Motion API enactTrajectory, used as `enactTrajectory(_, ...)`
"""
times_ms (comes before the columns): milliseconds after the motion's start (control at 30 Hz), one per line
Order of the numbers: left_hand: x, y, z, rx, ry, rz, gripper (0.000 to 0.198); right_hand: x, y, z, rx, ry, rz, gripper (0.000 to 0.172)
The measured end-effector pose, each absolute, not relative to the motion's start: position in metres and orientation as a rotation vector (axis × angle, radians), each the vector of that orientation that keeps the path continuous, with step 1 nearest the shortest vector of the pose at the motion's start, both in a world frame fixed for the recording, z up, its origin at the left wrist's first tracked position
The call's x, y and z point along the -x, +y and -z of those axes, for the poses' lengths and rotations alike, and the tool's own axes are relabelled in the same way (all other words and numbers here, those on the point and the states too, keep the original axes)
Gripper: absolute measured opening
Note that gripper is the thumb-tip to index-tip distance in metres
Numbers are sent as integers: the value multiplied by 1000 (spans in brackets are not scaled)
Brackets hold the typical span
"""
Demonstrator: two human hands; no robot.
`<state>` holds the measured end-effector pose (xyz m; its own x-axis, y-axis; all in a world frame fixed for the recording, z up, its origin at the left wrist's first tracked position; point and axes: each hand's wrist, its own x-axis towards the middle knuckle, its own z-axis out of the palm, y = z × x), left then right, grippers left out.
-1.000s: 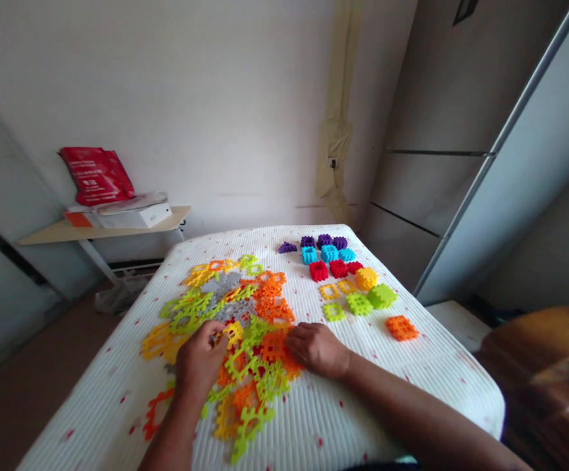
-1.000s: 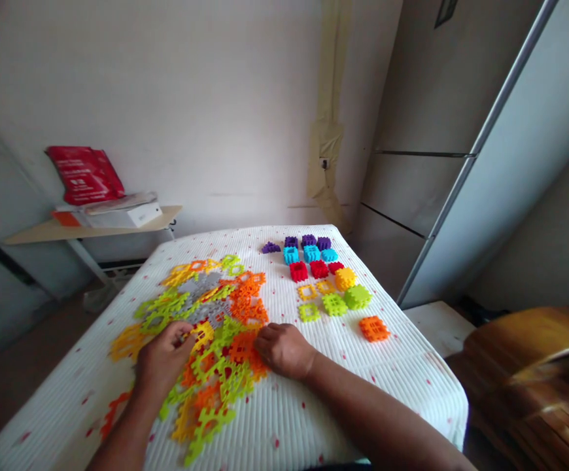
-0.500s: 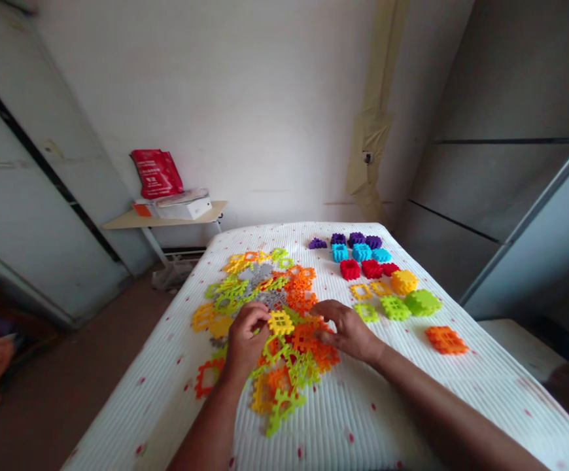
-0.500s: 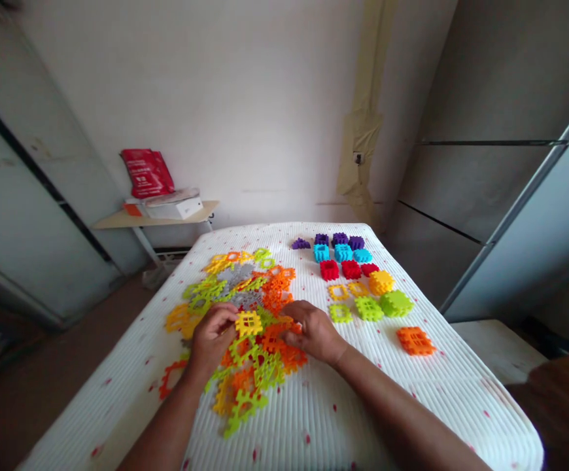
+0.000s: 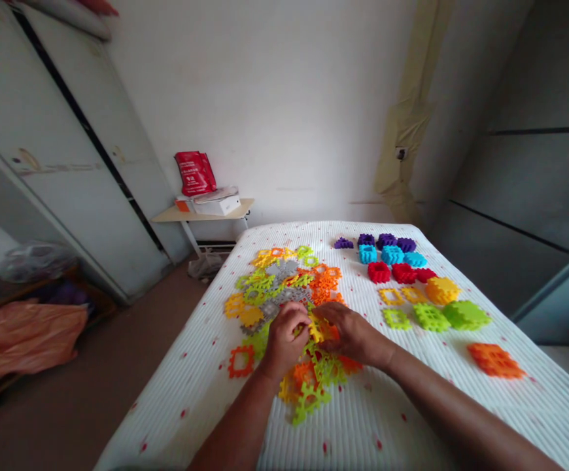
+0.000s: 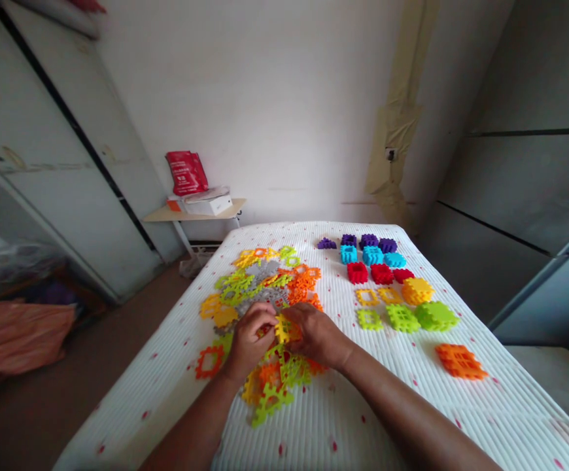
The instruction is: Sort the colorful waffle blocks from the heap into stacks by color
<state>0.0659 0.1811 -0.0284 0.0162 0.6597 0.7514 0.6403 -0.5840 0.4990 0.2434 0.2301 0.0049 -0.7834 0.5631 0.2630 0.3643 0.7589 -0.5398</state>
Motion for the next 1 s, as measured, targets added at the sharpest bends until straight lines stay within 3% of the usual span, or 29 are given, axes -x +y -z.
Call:
enactTrajectory(200, -73, 177, 28, -2330, 1422, -1642, 21, -244, 225, -12, 746, -2603, -687, 49)
enactTrajectory(433, -66, 182, 36, -2218, 1469, -1781, 28, -265, 247, -25, 879, -2632, -363, 53)
enactTrajectory(733, -50, 189, 36, -2135, 1682, -1852, 8, -378, 339, -62, 1626, -2752, 148, 59)
enactTrajectory(1000, -48, 192, 41, -2140, 1696, -1805, 9, -398, 357, -42, 1761, -2907, 118, 55)
